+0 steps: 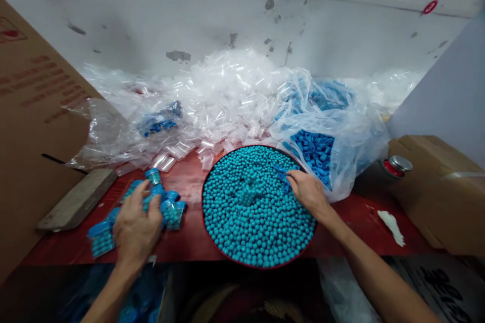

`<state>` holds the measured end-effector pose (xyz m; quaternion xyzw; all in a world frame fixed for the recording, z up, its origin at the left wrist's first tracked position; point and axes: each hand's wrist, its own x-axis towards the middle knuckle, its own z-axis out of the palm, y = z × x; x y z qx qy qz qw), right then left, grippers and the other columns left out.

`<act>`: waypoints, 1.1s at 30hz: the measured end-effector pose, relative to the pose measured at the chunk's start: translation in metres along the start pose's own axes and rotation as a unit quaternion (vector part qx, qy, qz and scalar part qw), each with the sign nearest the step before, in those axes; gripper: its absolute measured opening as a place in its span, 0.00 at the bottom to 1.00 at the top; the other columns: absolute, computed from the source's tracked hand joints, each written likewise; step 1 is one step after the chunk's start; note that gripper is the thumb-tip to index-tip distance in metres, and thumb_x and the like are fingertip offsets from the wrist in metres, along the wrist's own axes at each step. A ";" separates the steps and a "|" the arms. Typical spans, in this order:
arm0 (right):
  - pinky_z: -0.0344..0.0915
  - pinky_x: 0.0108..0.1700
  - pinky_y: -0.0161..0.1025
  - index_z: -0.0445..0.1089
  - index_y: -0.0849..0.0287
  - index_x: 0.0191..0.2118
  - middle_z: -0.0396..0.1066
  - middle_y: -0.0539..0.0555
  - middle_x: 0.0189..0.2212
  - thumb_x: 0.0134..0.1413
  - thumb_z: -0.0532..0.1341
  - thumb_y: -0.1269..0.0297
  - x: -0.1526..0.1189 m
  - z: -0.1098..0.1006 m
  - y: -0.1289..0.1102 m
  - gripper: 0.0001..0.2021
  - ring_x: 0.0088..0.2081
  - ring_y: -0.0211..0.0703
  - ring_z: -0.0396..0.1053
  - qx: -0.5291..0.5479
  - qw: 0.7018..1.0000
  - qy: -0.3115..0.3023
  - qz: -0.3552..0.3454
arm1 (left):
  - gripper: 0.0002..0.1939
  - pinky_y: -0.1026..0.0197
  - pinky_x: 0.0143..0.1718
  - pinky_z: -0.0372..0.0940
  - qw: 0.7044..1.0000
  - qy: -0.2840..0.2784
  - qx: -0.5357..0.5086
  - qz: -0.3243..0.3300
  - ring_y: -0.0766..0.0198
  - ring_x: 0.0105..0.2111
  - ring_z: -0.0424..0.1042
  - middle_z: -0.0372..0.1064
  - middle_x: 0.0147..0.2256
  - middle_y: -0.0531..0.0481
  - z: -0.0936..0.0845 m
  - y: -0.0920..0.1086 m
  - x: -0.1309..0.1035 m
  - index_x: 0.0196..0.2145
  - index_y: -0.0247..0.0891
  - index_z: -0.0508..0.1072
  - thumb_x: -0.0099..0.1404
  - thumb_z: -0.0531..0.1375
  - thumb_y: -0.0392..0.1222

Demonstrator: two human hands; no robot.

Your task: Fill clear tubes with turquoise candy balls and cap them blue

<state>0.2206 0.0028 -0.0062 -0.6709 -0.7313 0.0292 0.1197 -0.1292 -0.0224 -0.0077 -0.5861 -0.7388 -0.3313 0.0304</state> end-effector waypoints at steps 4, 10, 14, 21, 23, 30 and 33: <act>0.60 0.36 0.37 0.67 0.61 0.37 0.71 0.59 0.34 0.53 0.53 0.60 0.025 0.016 0.005 0.11 0.38 0.47 0.68 -0.082 0.994 -0.071 0.027 | 0.14 0.59 0.40 0.62 0.981 -0.111 -0.103 0.122 0.60 0.36 0.68 0.69 0.37 0.46 0.028 0.058 -0.033 0.41 0.37 0.67 0.61 0.49 0.43; 0.60 0.39 0.37 0.67 0.61 0.36 0.70 0.58 0.35 0.52 0.54 0.63 0.025 0.026 0.001 0.09 0.40 0.45 0.66 -0.030 0.996 -0.084 -0.014 | 0.18 0.59 0.40 0.62 0.952 -0.256 -0.114 0.122 0.60 0.38 0.67 0.65 0.42 0.45 0.065 0.109 -0.062 0.48 0.39 0.60 0.60 0.51 0.43; 0.64 0.33 0.36 0.63 0.61 0.39 0.68 0.53 0.30 0.54 0.49 0.61 0.012 0.023 0.002 0.12 0.31 0.40 0.67 0.228 0.970 -0.079 -0.016 | 0.20 0.59 0.39 0.61 0.951 -0.268 -0.116 0.105 0.60 0.37 0.67 0.64 0.43 0.45 0.072 0.112 -0.059 0.50 0.39 0.58 0.59 0.51 0.41; 0.64 0.37 0.39 0.61 0.61 0.45 0.66 0.56 0.37 0.54 0.49 0.69 -0.010 0.013 0.000 0.13 0.38 0.43 0.65 0.199 0.979 -0.038 -0.031 | 0.21 0.60 0.38 0.60 0.939 -0.304 -0.128 0.096 0.60 0.37 0.66 0.64 0.41 0.47 0.076 0.112 -0.051 0.47 0.40 0.59 0.54 0.57 0.41; 0.60 0.43 0.41 0.62 0.59 0.45 0.64 0.57 0.42 0.54 0.50 0.71 -0.013 0.007 -0.004 0.13 0.44 0.45 0.61 0.097 0.988 -0.010 -0.120 | 0.21 0.60 0.37 0.59 0.934 -0.319 -0.137 0.085 0.60 0.36 0.66 0.65 0.39 0.49 0.078 0.111 -0.049 0.45 0.41 0.60 0.53 0.58 0.41; 0.56 0.40 0.41 0.65 0.57 0.38 0.65 0.54 0.33 0.55 0.51 0.70 -0.013 0.016 -0.017 0.08 0.39 0.45 0.59 -0.064 0.965 -0.045 -0.250 | 0.20 0.61 0.36 0.59 0.923 -0.337 -0.162 0.087 0.61 0.35 0.66 0.66 0.34 0.50 0.082 0.110 -0.045 0.43 0.39 0.63 0.51 0.59 0.42; 0.55 0.40 0.41 0.65 0.59 0.32 0.64 0.55 0.31 0.54 0.51 0.72 -0.015 0.021 -0.017 0.07 0.38 0.46 0.59 -0.101 0.962 -0.032 -0.251 | 0.13 0.62 0.35 0.59 0.922 -0.331 -0.171 0.101 0.61 0.34 0.65 0.66 0.33 0.50 0.078 0.110 -0.046 0.39 0.38 0.65 0.55 0.55 0.43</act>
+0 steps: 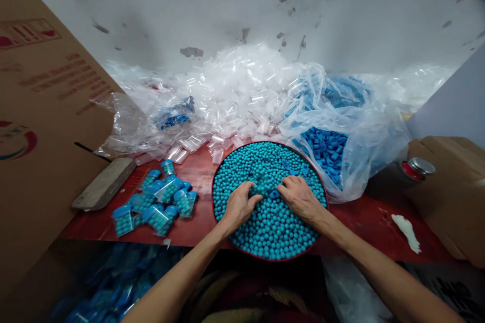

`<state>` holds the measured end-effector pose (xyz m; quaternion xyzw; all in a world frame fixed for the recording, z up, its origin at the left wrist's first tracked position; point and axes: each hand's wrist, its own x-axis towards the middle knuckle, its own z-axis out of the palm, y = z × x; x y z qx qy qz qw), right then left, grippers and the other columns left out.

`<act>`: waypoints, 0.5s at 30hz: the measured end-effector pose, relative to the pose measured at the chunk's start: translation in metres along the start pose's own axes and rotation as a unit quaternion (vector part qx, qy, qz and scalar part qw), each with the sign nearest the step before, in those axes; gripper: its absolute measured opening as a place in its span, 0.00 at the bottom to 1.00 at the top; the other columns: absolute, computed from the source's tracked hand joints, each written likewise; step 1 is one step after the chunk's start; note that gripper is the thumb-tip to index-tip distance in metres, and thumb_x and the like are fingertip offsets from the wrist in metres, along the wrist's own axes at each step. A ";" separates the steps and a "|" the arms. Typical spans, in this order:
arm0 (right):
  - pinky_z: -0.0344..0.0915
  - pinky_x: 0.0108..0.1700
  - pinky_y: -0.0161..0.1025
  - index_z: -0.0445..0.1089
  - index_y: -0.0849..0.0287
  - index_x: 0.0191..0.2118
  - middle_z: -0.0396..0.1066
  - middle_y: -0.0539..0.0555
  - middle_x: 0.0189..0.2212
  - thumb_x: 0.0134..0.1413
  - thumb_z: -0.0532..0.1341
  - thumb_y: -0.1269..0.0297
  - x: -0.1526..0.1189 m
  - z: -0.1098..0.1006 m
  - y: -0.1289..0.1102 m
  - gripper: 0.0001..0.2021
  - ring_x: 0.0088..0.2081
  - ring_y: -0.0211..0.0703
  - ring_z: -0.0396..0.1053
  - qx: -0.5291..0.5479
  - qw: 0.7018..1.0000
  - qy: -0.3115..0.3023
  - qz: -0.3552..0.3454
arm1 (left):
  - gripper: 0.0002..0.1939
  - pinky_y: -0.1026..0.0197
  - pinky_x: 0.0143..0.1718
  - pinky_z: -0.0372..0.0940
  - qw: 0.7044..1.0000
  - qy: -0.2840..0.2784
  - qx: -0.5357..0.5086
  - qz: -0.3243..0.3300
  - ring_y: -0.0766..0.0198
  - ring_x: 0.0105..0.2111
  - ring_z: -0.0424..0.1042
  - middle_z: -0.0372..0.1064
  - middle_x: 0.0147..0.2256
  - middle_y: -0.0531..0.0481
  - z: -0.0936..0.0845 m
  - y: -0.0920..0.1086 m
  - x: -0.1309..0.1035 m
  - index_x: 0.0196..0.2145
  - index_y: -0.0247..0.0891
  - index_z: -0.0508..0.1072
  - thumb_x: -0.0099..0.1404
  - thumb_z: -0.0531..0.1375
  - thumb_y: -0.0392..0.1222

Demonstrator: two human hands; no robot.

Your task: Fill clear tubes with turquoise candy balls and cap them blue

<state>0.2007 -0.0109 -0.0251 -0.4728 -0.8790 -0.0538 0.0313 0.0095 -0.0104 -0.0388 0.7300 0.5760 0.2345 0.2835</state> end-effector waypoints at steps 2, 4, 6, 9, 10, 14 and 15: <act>0.55 0.38 0.41 0.64 0.60 0.30 0.64 0.55 0.30 0.53 0.50 0.74 -0.002 0.002 0.000 0.08 0.36 0.45 0.60 0.000 1.000 -0.014 -0.009 | 0.10 0.62 0.35 0.59 1.000 0.009 0.008 0.009 0.62 0.33 0.65 0.66 0.32 0.50 -0.002 0.002 -0.004 0.37 0.39 0.64 0.56 0.54 0.43; 0.56 0.36 0.40 0.64 0.60 0.30 0.65 0.54 0.29 0.53 0.49 0.74 -0.004 0.002 0.001 0.08 0.33 0.45 0.61 0.027 0.999 -0.032 -0.004 | 0.09 0.62 0.34 0.58 1.000 0.010 0.015 0.007 0.62 0.32 0.66 0.65 0.30 0.51 -0.004 0.004 -0.007 0.36 0.39 0.63 0.57 0.53 0.42; 0.57 0.36 0.39 0.64 0.61 0.35 0.66 0.55 0.30 0.54 0.48 0.73 -0.005 0.002 0.003 0.09 0.34 0.44 0.63 0.075 0.996 -0.039 0.018 | 0.09 0.62 0.33 0.58 1.000 0.002 0.014 -0.001 0.62 0.30 0.66 0.66 0.29 0.52 -0.004 0.004 -0.010 0.38 0.40 0.62 0.57 0.52 0.41; 0.59 0.39 0.38 0.61 0.62 0.45 0.68 0.58 0.37 0.56 0.48 0.69 -0.005 -0.001 0.006 0.13 0.39 0.44 0.65 0.162 0.983 -0.032 0.078 | 0.11 0.62 0.35 0.59 1.000 -0.015 -0.011 -0.007 0.61 0.33 0.67 0.67 0.32 0.51 -0.002 0.000 -0.009 0.40 0.40 0.62 0.58 0.51 0.41; 0.59 0.39 0.37 0.60 0.62 0.48 0.69 0.58 0.38 0.56 0.48 0.67 -0.004 -0.003 0.005 0.15 0.39 0.44 0.66 0.191 0.976 -0.030 0.096 | 0.12 0.62 0.36 0.59 0.999 -0.021 -0.025 -0.006 0.61 0.35 0.67 0.68 0.34 0.50 0.000 -0.001 -0.008 0.40 0.40 0.62 0.58 0.51 0.41; 0.61 0.40 0.37 0.58 0.59 0.52 0.70 0.57 0.40 0.57 0.48 0.62 0.005 -0.013 -0.007 0.17 0.41 0.43 0.67 0.292 0.951 -0.021 0.099 | 0.12 0.62 0.38 0.59 0.997 -0.033 -0.067 0.010 0.62 0.35 0.66 0.68 0.35 0.52 0.002 -0.003 -0.004 0.40 0.40 0.64 0.58 0.51 0.42; 0.60 0.41 0.37 0.58 0.59 0.51 0.69 0.57 0.41 0.57 0.48 0.62 0.008 -0.014 -0.010 0.17 0.41 0.43 0.67 0.307 0.947 -0.023 0.086 | 0.11 0.62 0.38 0.59 0.996 -0.034 -0.076 0.015 0.63 0.34 0.66 0.68 0.34 0.52 0.002 -0.003 -0.004 0.40 0.40 0.64 0.58 0.51 0.42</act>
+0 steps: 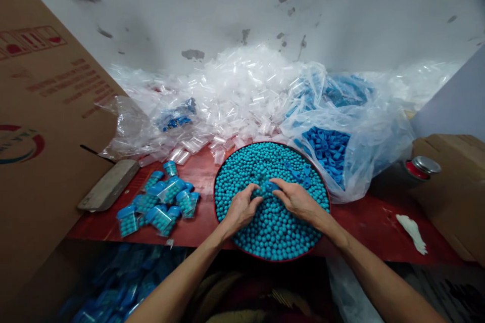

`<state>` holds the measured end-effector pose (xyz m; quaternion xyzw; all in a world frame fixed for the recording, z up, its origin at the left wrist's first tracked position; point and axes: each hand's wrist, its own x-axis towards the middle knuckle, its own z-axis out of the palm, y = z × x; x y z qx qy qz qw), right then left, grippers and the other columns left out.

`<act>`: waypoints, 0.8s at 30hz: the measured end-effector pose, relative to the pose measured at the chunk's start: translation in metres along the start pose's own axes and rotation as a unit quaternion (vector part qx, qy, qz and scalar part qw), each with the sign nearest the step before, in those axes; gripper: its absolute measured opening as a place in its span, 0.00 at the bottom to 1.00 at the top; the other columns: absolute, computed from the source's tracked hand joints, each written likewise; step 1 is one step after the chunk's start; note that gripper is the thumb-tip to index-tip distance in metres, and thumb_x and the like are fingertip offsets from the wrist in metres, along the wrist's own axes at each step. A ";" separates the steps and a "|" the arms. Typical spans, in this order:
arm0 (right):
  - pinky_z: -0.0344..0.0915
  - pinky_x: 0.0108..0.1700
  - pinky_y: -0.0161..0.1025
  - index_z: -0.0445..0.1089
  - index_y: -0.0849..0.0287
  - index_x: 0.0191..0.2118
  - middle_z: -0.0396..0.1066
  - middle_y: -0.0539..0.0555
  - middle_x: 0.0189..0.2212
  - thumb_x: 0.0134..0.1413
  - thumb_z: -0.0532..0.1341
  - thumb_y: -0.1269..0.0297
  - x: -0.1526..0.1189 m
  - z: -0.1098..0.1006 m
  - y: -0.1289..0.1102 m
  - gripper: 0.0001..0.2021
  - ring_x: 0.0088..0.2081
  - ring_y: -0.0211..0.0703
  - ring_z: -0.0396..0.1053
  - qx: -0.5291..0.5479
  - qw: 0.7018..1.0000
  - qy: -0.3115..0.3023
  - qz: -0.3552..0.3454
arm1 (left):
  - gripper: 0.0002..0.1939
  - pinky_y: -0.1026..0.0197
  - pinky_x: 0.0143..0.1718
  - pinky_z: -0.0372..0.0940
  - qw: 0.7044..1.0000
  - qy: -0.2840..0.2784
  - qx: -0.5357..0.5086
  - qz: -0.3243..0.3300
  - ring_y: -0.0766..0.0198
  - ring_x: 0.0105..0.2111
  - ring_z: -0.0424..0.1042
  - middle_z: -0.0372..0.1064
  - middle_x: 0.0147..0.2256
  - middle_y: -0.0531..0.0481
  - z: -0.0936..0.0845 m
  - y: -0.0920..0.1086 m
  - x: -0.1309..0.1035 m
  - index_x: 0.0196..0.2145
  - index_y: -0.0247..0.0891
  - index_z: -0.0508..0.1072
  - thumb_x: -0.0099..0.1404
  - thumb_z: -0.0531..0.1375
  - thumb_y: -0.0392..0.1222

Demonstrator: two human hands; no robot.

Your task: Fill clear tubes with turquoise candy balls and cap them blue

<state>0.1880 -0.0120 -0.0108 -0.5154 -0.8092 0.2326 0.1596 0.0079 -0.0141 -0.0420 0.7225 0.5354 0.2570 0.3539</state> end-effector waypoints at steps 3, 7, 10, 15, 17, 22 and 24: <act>0.61 0.41 0.38 0.62 0.58 0.49 0.70 0.56 0.40 0.57 0.48 0.61 0.003 -0.001 -0.005 0.16 0.41 0.44 0.68 0.012 0.999 -0.030 -0.013 | 0.10 0.63 0.36 0.59 0.999 0.001 -0.040 0.011 0.64 0.33 0.65 0.67 0.32 0.53 -0.003 0.003 -0.001 0.38 0.40 0.65 0.57 0.51 0.41; 0.61 0.39 0.37 0.65 0.57 0.45 0.72 0.54 0.36 0.55 0.51 0.62 0.001 -0.007 0.002 0.13 0.38 0.43 0.68 0.026 0.999 -0.043 -0.015 | 0.09 0.64 0.36 0.59 0.995 0.001 -0.104 0.004 0.66 0.32 0.63 0.64 0.31 0.54 -0.009 0.007 -0.003 0.37 0.39 0.64 0.57 0.51 0.41; 0.62 0.38 0.37 0.64 0.58 0.44 0.71 0.53 0.34 0.55 0.50 0.65 -0.001 -0.004 0.002 0.13 0.36 0.42 0.68 0.050 0.999 0.019 -0.008 | 0.09 0.64 0.36 0.59 0.985 -0.020 -0.170 0.001 0.66 0.33 0.63 0.64 0.32 0.54 -0.009 0.011 -0.002 0.37 0.38 0.64 0.57 0.52 0.40; 0.62 0.39 0.39 0.61 0.61 0.47 0.69 0.57 0.36 0.56 0.47 0.66 -0.003 0.007 -0.010 0.15 0.37 0.42 0.67 0.107 0.991 0.066 -0.038 | 0.20 0.66 0.29 0.62 0.960 -0.038 -0.276 -0.038 0.66 0.33 0.64 0.63 0.38 0.49 -0.005 0.018 -0.004 0.48 0.38 0.58 0.56 0.53 0.42; 0.62 0.30 0.34 0.61 0.60 0.45 0.66 0.50 0.23 0.56 0.47 0.65 -0.003 0.003 -0.012 0.13 0.26 0.36 0.65 0.210 0.978 0.022 -0.001 | 0.23 0.68 0.22 0.60 0.954 -0.055 -0.290 -0.056 0.67 0.28 0.63 0.63 0.38 0.49 -0.005 0.019 -0.007 0.50 0.40 0.56 0.57 0.53 0.43; 0.42 0.12 0.23 0.56 0.57 0.34 0.52 0.40 0.15 0.53 0.51 0.59 -0.001 -0.020 -0.008 0.07 0.12 0.26 0.43 0.465 0.854 -0.186 0.141 | 0.25 0.68 0.22 0.59 0.962 -0.077 -0.259 -0.026 0.71 0.23 0.60 0.63 0.37 0.50 -0.009 0.021 -0.014 0.52 0.42 0.56 0.56 0.54 0.42; 0.41 0.11 0.22 0.55 0.57 0.33 0.53 0.39 0.15 0.51 0.53 0.58 0.000 -0.024 -0.005 0.08 0.11 0.24 0.40 0.510 0.808 -0.246 0.162 | 0.26 0.67 0.25 0.60 0.965 -0.089 -0.245 -0.009 0.70 0.25 0.61 0.63 0.35 0.51 -0.011 0.023 -0.015 0.53 0.42 0.56 0.56 0.54 0.41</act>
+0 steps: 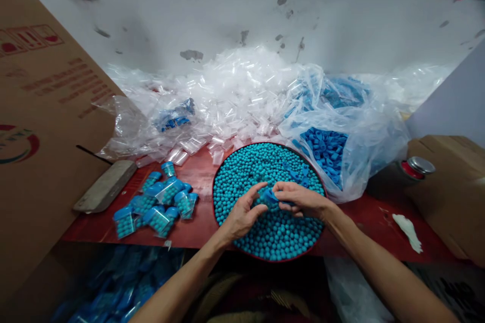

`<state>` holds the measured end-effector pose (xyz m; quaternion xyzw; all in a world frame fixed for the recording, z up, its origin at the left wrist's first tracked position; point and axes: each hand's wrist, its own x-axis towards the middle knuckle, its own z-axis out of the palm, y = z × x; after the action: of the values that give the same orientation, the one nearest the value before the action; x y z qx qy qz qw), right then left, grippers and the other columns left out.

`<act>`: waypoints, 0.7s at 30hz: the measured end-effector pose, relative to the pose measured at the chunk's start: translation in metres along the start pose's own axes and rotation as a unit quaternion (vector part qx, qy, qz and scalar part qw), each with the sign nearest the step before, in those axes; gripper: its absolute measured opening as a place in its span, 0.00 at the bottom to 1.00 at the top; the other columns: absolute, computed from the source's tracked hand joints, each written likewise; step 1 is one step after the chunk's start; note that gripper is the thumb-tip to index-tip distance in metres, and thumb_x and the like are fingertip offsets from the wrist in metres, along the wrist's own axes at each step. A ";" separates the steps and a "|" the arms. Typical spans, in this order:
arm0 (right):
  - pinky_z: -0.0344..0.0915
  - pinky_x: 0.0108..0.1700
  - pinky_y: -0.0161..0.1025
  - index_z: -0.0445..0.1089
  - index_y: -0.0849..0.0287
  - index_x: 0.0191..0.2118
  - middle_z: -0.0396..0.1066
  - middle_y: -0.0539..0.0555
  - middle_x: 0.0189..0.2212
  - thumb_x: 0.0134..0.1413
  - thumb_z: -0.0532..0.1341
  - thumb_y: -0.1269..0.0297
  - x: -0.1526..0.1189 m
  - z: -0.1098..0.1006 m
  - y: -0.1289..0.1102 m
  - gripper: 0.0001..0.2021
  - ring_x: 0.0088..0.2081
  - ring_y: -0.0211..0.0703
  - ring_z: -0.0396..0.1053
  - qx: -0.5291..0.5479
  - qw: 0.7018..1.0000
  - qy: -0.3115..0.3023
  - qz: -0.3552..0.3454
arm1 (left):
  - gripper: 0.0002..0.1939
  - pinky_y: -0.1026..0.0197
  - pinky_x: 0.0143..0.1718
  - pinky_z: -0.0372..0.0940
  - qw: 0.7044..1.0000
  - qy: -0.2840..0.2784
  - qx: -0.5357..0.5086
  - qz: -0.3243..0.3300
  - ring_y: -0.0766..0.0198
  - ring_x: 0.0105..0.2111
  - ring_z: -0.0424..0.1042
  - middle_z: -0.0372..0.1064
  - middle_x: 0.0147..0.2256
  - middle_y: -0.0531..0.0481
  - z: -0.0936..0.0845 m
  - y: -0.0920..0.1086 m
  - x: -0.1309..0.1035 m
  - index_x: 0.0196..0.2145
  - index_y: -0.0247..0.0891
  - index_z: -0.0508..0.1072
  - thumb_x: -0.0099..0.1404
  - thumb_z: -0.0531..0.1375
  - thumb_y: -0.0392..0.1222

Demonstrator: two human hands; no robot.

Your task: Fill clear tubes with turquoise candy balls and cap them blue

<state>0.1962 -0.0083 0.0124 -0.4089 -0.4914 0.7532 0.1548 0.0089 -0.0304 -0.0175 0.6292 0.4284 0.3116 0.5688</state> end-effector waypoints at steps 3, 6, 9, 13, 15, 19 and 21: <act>0.46 0.10 0.22 0.56 0.57 0.33 0.54 0.39 0.15 0.49 0.55 0.58 0.002 -0.004 0.002 0.09 0.10 0.23 0.40 0.038 0.999 -0.028 0.003 | 0.27 0.67 0.27 0.60 1.000 -0.004 0.008 0.008 0.70 0.25 0.60 0.64 0.34 0.52 0.001 0.002 -0.001 0.54 0.42 0.56 0.56 0.55 0.40; 0.53 0.10 0.22 0.56 0.58 0.32 0.55 0.39 0.16 0.48 0.56 0.58 0.005 -0.002 0.008 0.10 0.10 0.22 0.41 0.055 0.998 -0.028 -0.007 | 0.25 0.68 0.25 0.59 1.000 0.003 -0.014 0.009 0.72 0.22 0.59 0.64 0.33 0.52 0.003 0.002 -0.002 0.53 0.41 0.57 0.56 0.54 0.39; 0.60 0.14 0.26 0.55 0.59 0.31 0.56 0.40 0.16 0.49 0.56 0.57 0.007 0.005 0.013 0.11 0.11 0.22 0.43 0.090 0.995 -0.024 -0.044 | 0.23 0.69 0.22 0.57 0.998 0.010 -0.053 0.008 0.74 0.21 0.59 0.63 0.30 0.53 0.005 0.002 -0.002 0.51 0.40 0.59 0.57 0.53 0.39; 0.62 0.15 0.26 0.54 0.58 0.30 0.55 0.39 0.16 0.50 0.55 0.54 0.009 0.015 0.020 0.13 0.12 0.23 0.44 0.130 0.986 0.032 -0.095 | 0.24 0.71 0.17 0.55 0.996 -0.006 -0.089 -0.009 0.74 0.19 0.59 0.61 0.29 0.54 0.006 0.001 0.000 0.52 0.41 0.56 0.58 0.53 0.39; 0.62 0.15 0.26 0.55 0.58 0.30 0.55 0.40 0.16 0.51 0.55 0.54 0.009 0.017 0.022 0.13 0.12 0.23 0.44 0.128 0.987 0.039 -0.092 | 0.23 0.71 0.17 0.55 0.995 -0.015 -0.094 -0.012 0.75 0.18 0.59 0.61 0.29 0.54 0.005 0.001 0.000 0.52 0.40 0.57 0.57 0.54 0.39; 0.63 0.16 0.27 0.55 0.58 0.32 0.54 0.40 0.16 0.51 0.55 0.55 0.009 0.018 0.026 0.12 0.12 0.23 0.45 0.157 0.984 0.006 -0.085 | 0.25 0.71 0.15 0.55 0.992 -0.034 -0.121 -0.021 0.75 0.17 0.60 0.61 0.30 0.53 0.002 0.003 -0.001 0.53 0.41 0.55 0.57 0.54 0.40; 0.63 0.16 0.27 0.55 0.58 0.31 0.54 0.39 0.16 0.51 0.56 0.55 0.008 0.017 0.028 0.12 0.12 0.23 0.45 0.162 0.984 -0.002 -0.081 | 0.25 0.71 0.15 0.55 0.992 -0.047 -0.111 -0.027 0.75 0.17 0.60 0.61 0.29 0.54 0.001 0.004 -0.003 0.53 0.39 0.55 0.57 0.54 0.39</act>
<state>0.1828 -0.0269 -0.0120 -0.3362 -0.3945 0.8086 0.2782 0.0090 -0.0332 -0.0135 0.5642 0.3802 0.3120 0.6631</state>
